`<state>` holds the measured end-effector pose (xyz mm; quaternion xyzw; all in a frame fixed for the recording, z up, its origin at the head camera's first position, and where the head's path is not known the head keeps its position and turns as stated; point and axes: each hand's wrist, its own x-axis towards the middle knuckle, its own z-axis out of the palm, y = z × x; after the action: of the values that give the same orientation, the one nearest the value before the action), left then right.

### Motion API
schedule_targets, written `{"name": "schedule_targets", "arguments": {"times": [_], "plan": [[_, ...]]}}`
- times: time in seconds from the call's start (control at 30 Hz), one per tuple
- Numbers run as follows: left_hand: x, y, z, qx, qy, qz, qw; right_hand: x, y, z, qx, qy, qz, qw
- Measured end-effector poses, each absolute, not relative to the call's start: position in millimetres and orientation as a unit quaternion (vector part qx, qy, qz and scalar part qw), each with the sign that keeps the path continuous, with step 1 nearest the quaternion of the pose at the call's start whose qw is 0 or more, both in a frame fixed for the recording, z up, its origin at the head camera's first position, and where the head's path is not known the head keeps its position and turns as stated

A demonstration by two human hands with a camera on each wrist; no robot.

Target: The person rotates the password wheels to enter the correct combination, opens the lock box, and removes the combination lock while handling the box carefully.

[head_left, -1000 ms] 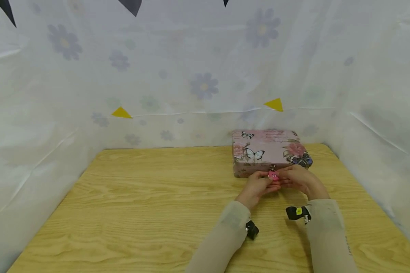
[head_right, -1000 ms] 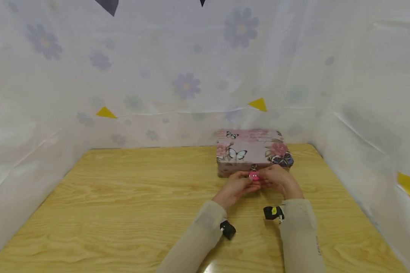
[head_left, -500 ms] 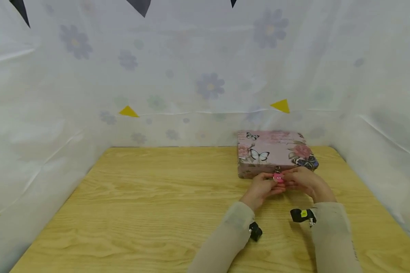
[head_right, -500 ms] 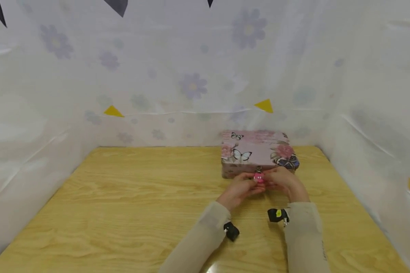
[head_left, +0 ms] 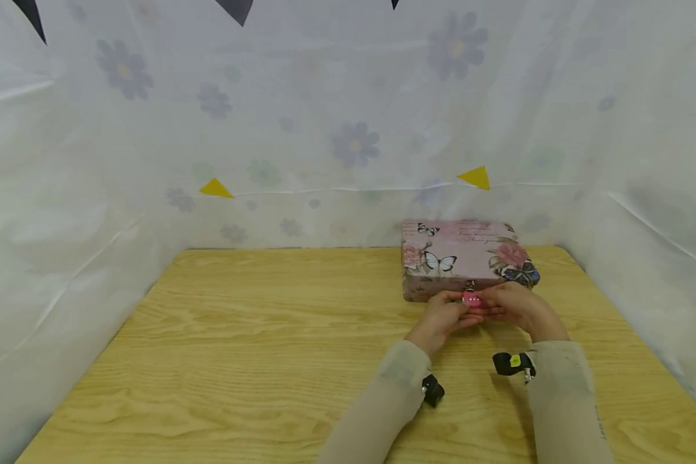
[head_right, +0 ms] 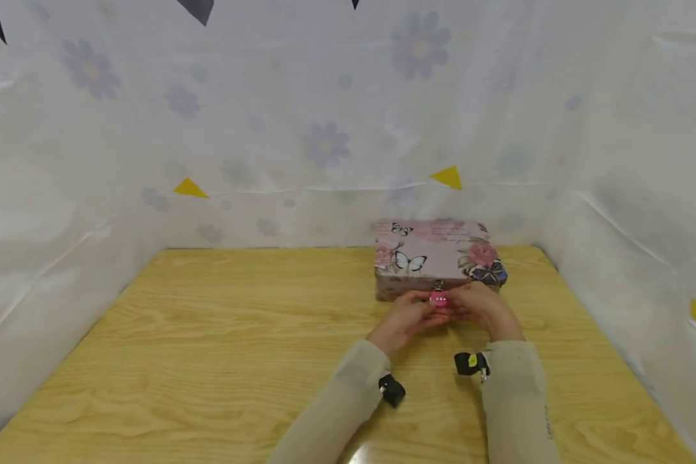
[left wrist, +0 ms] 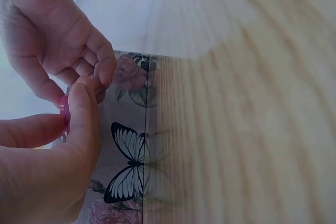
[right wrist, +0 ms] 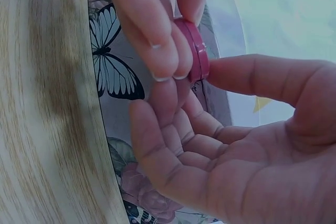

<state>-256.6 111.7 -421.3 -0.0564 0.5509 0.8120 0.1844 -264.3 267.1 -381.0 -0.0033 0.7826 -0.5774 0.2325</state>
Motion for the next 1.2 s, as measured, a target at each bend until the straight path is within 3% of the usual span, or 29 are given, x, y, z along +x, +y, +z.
{"name": "schedule_targets", "arguments": {"times": [1.2], "plan": [[-255.4, 116.4, -419.0, -0.073, 0.551, 0.815, 0.163, -268.0, 272.8, -382.5, -0.019, 0.793, -0.559, 0.243]]}}
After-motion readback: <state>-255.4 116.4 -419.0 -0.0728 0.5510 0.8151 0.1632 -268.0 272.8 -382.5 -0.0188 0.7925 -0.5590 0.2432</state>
